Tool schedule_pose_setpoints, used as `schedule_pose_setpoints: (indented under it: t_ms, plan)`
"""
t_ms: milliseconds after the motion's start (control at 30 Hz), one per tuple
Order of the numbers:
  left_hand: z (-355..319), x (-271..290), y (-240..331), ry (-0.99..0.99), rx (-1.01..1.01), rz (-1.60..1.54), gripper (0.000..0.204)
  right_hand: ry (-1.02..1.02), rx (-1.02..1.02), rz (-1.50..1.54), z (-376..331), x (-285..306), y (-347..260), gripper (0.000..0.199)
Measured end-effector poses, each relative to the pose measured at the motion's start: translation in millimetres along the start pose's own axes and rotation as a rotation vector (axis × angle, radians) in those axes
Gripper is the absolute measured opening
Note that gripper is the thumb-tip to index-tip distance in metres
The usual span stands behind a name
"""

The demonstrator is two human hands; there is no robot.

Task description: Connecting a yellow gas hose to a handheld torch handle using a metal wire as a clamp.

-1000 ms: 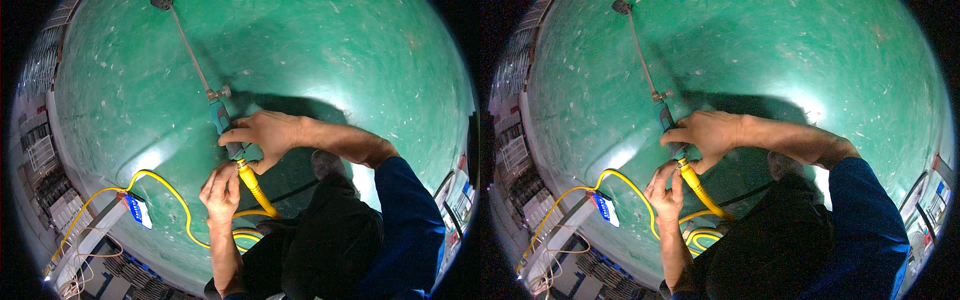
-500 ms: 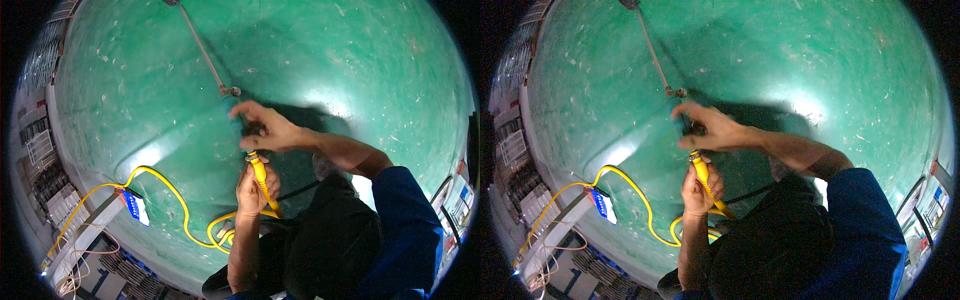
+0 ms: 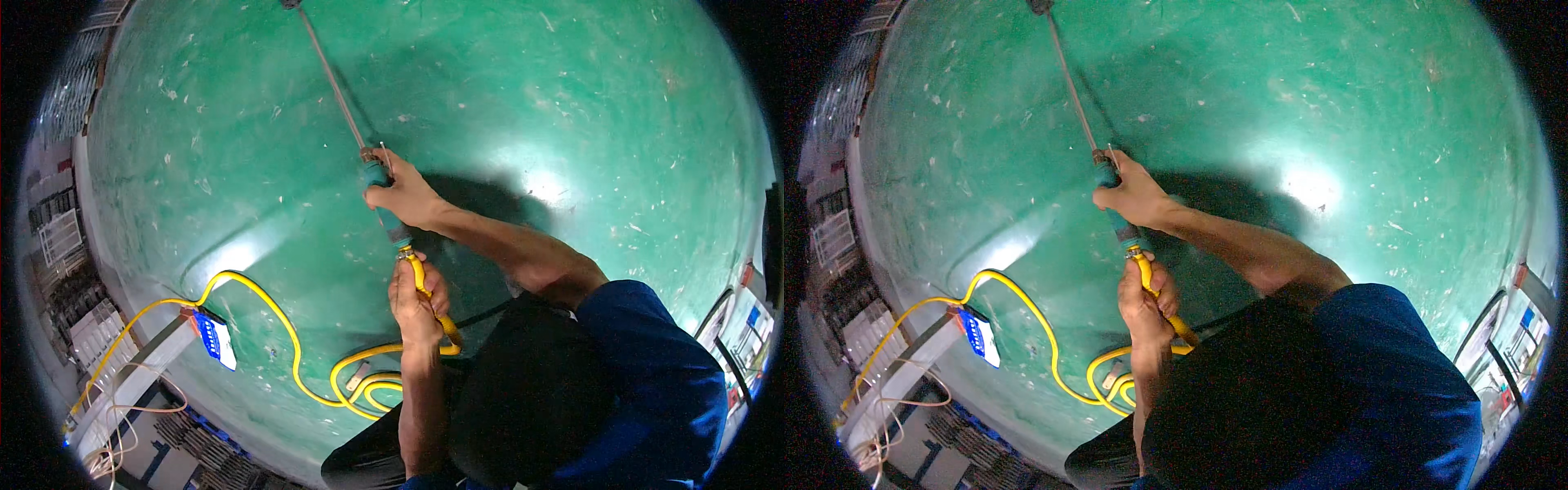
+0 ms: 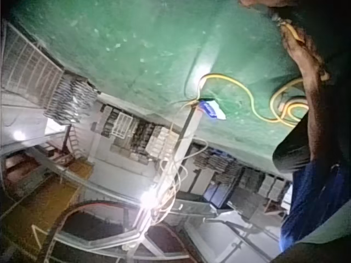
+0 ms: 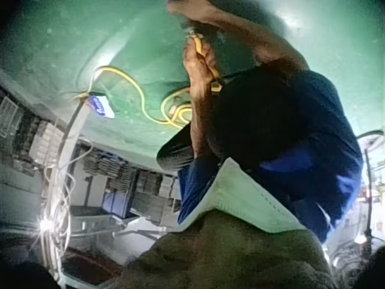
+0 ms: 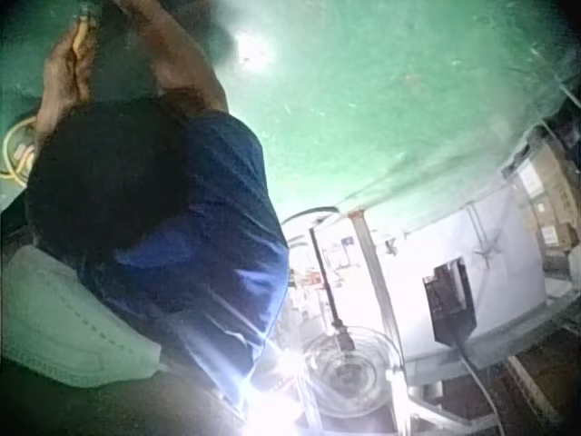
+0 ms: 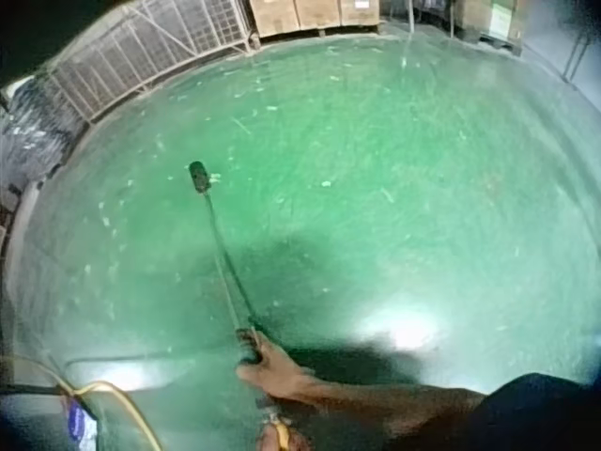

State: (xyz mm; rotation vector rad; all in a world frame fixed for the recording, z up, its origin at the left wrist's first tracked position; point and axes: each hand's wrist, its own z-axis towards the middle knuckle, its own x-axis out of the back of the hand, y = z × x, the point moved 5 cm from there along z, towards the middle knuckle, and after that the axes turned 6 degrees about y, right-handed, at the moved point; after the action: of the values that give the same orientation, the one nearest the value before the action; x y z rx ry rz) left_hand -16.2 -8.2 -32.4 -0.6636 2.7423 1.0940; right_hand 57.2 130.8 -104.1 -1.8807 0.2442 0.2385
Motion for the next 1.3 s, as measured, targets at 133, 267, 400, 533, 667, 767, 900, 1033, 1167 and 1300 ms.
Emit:
schedule_pose_setpoints:
  t_ms: [133,267,400,533,667,767,900,1033,1167,1300]
  plan:
    - [-0.3,-1.1,2.2,-0.054,0.081,-0.072,0.043,-0.043,-0.084,0.32,-0.8,-6.5,5.6,0.062]
    - [3.3,-6.9,5.4,-0.336,0.312,-0.417,0.055,-0.164,-0.216,0.428,-14.7,-8.5,-4.7,0.062]
    - [13.5,-6.4,-0.9,-0.399,0.4,-0.508,0.061,-0.241,-0.243,0.47,-23.7,-17.1,2.4,0.061]
    - [21.8,-8.8,3.6,-0.353,0.366,-0.479,0.059,-0.237,-0.25,0.399,-26.2,-17.3,-2.8,0.06]
    - [25.5,-2.9,-1.7,-0.296,0.337,-0.398,0.052,-0.196,-0.225,0.283,-27.8,-10.5,-3.8,0.057]
    - [26.7,1.3,-1.6,-0.295,0.338,-0.454,0.048,-0.04,-0.335,0.184,-42.6,10.7,2.3,0.051]
    - [27.6,5.3,0.4,-0.36,0.321,-0.543,0.044,-0.025,-0.082,-0.334,-101.1,78.6,47.2,0.04]
    - [27.1,11.1,0.9,-0.357,0.292,-0.552,0.044,-0.276,0.206,-0.756,-173.0,112.8,46.6,0.029]
    - [29.4,6.7,0.7,-0.364,0.308,-0.566,0.045,-0.413,0.305,-0.994,-203.8,128.7,48.8,0.033]
    - [27.7,13.0,3.1,-0.332,0.289,-0.535,0.046,-0.404,0.035,-1.026,-177.8,109.2,-18.6,0.045]
